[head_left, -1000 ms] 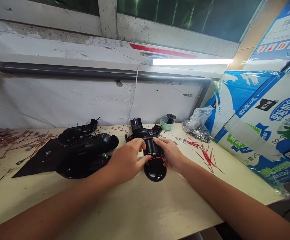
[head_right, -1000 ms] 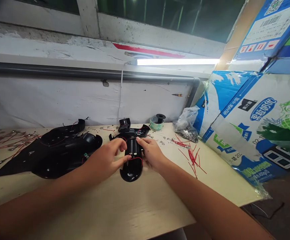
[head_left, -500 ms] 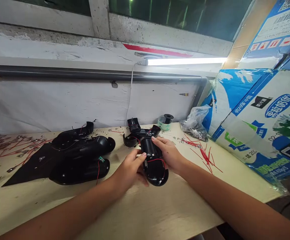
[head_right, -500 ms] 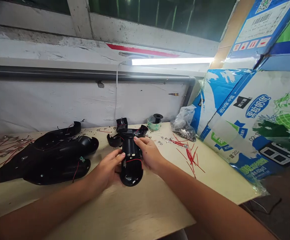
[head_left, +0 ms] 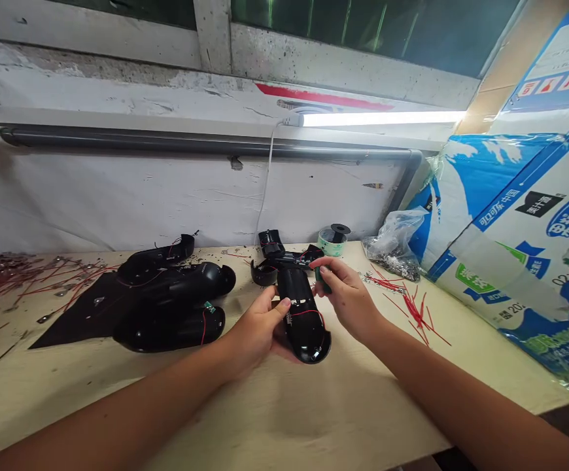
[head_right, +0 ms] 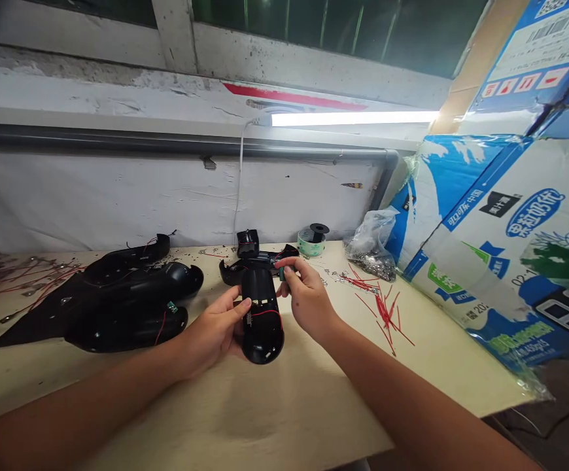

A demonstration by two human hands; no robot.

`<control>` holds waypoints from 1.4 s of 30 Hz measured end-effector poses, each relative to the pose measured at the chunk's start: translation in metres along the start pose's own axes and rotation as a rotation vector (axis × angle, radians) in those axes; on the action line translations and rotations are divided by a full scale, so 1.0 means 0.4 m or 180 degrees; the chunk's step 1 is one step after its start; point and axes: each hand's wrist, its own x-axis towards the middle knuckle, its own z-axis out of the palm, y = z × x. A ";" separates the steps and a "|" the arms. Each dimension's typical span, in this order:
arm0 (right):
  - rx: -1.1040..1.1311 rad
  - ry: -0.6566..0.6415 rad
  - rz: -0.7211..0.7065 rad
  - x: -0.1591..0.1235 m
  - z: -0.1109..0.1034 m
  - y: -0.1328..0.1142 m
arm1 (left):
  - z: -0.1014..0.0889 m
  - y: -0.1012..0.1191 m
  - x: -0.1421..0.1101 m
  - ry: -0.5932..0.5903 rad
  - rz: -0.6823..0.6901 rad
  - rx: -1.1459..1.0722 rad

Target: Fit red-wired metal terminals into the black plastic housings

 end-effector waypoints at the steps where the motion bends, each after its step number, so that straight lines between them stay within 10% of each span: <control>1: -0.0091 0.0001 -0.0105 -0.003 0.002 -0.005 | -0.001 0.000 0.000 -0.0005 0.0040 0.0003; 15: -0.0492 -0.0840 0.0236 -0.022 -0.003 -0.008 | -0.006 0.001 0.009 -0.0112 0.0184 -0.0134; 42: -0.0728 -0.0746 0.0491 -0.034 0.023 -0.014 | -0.009 -0.016 0.013 0.0072 0.0343 0.0408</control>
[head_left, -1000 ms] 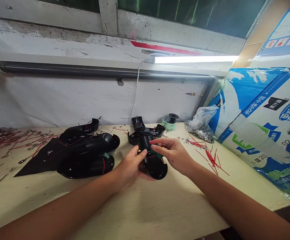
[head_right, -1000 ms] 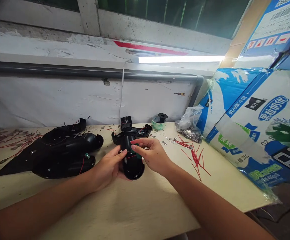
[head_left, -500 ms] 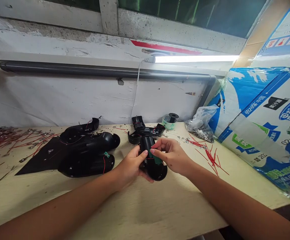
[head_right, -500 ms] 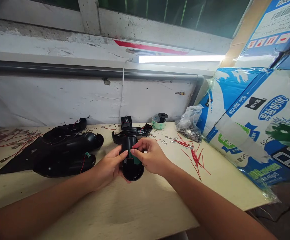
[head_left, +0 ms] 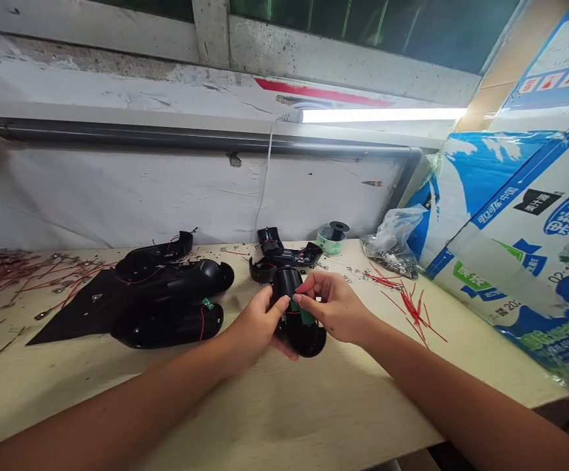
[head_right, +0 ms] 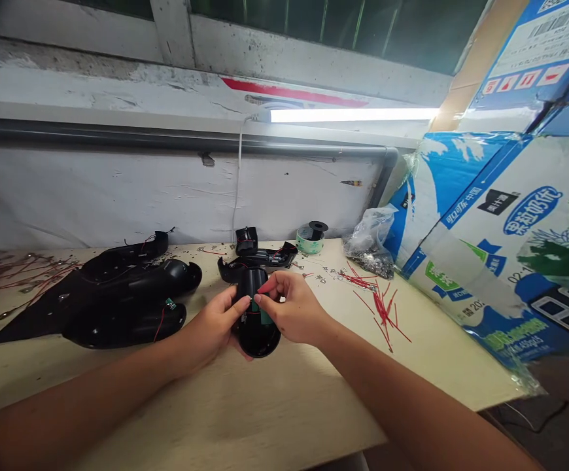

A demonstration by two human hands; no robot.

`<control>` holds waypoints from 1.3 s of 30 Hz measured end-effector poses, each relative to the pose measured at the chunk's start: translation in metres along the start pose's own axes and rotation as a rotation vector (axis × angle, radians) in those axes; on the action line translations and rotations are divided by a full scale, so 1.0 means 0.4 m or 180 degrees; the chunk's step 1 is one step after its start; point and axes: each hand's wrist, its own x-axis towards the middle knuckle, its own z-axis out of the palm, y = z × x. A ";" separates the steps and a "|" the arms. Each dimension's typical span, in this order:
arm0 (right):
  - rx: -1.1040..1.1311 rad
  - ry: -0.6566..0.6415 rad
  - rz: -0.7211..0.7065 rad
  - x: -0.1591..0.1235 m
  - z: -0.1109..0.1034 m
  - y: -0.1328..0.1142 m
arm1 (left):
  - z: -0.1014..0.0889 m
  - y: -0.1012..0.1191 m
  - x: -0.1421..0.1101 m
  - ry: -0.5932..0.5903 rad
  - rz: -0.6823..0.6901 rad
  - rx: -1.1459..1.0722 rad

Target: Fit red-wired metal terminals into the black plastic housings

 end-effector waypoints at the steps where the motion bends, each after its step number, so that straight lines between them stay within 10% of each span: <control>1: 0.0014 -0.0012 0.0019 0.000 0.000 0.001 | 0.001 0.000 0.000 0.0013 0.0009 0.0016; 17: 0.1021 0.0568 -0.0188 0.023 -0.036 0.002 | 0.005 0.017 -0.006 0.0064 -0.0127 -0.0599; 31: -0.2184 0.0082 -0.0819 -0.005 -0.042 -0.021 | 0.011 0.000 -0.004 0.0564 0.0209 -0.0670; 39: -0.1508 -0.0071 -0.0550 0.001 -0.044 -0.019 | 0.012 -0.018 0.002 0.0729 0.0473 -0.0587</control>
